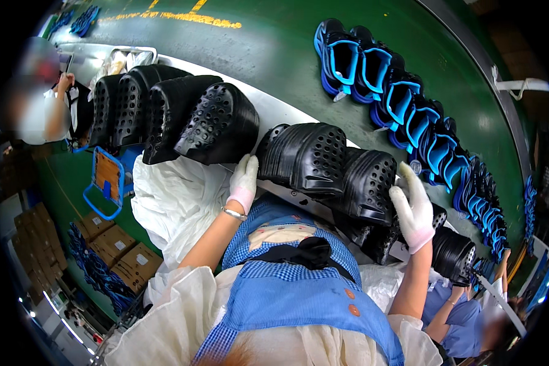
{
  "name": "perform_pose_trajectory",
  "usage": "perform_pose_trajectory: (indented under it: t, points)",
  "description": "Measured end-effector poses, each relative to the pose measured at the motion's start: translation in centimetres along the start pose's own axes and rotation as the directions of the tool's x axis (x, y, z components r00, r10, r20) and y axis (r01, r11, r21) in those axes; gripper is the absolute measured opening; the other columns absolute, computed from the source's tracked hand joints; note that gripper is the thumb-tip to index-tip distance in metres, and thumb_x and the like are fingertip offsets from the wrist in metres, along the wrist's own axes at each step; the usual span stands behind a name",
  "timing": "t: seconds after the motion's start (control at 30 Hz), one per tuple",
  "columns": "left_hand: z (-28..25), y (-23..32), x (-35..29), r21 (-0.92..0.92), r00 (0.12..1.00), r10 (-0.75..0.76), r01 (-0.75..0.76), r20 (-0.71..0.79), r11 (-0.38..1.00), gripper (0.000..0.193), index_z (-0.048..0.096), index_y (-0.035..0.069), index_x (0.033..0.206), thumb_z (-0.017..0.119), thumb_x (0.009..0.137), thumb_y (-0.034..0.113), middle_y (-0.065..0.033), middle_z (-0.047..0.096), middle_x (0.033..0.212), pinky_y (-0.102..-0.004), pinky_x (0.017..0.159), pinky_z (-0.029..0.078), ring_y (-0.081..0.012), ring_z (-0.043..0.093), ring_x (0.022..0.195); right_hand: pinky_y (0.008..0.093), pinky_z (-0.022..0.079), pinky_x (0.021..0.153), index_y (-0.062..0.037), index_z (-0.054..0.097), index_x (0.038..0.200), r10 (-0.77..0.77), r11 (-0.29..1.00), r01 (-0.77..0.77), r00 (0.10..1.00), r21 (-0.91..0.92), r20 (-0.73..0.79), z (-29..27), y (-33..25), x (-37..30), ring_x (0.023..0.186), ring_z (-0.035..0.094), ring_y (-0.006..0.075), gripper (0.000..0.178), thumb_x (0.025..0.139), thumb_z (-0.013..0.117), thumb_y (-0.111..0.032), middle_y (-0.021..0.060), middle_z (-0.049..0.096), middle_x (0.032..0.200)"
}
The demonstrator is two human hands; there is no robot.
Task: The person organizes and stacks black shoe components on a table and places blue shoes onto a conveyor belt.
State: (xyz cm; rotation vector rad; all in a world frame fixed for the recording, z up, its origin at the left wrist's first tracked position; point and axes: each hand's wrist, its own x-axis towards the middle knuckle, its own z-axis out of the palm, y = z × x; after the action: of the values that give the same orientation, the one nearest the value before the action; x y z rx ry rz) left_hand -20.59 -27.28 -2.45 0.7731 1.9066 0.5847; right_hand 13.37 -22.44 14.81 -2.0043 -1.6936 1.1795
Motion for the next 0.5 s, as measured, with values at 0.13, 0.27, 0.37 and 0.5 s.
perform_pose_trajectory:
  t: [0.13, 0.27, 0.37, 0.5]
  points:
    - [-0.2, -1.3, 0.9, -0.114, 0.986, -0.146, 0.154, 0.081, 0.981, 0.06, 0.054, 0.0, 0.128, 0.041, 0.094, 0.048, -0.0207, 0.053, 0.132, -0.0354, 0.105, 0.034, -0.0322, 0.047, 0.126, 0.0418, 0.039, 0.099, 0.0004, 0.057, 0.118, -0.358, 0.769, 0.397, 0.917, -0.501, 0.176, 0.7, -4.3, 4.2, 0.115, 0.05, 0.0357, 0.06, 0.074, 0.071, -0.039, 0.0177, 0.059, 0.118]
    - [0.0, 2.3, 1.1, -0.023, 0.976, -0.216, 0.217, 0.038, 0.976, 0.059, 0.059, 0.003, 0.122, 0.043, 0.092, 0.052, -0.0226, 0.059, 0.122, -0.0366, 0.1, 0.039, -0.0362, 0.052, 0.119, 0.0438, 0.035, 0.101, 0.0014, 0.066, 0.101, -0.447, 0.557, 0.608, 0.793, -0.565, 0.413, 2.9, -7.0, 7.8, 0.112, 0.051, 0.0361, 0.06, 0.074, 0.066, -0.052, 0.0184, 0.061, 0.113]
    - [0.4, 1.8, 0.8, -0.066, 0.972, -0.233, 0.234, 0.021, 0.97, 0.059, 0.06, 0.003, 0.121, 0.045, 0.091, 0.051, -0.023, 0.06, 0.12, -0.037, 0.099, 0.04, -0.0373, 0.054, 0.116, 0.0433, 0.037, 0.097, 0.0029, 0.066, 0.093, -0.277, 0.644, 0.588, 0.776, -0.489, 0.567, 4.1, -7.7, 9.6, 0.105, 0.054, 0.0374, 0.06, 0.076, 0.061, -0.055, 0.0199, 0.064, 0.103]
    - [1.4, 0.1, 0.7, -0.122, 0.98, -0.2, 0.198, -0.005, 0.972, 0.06, 0.058, 0.003, 0.124, 0.048, 0.09, 0.052, -0.0238, 0.059, 0.121, -0.0364, 0.099, 0.041, -0.0368, 0.055, 0.114, 0.0458, 0.043, 0.087, 0.0057, 0.064, 0.087, -0.075, 0.733, 0.426, 0.826, -0.53, 0.559, 5.0, -8.0, 10.4, 0.096, 0.057, 0.0399, 0.061, 0.076, 0.06, -0.054, 0.0241, 0.063, 0.094]
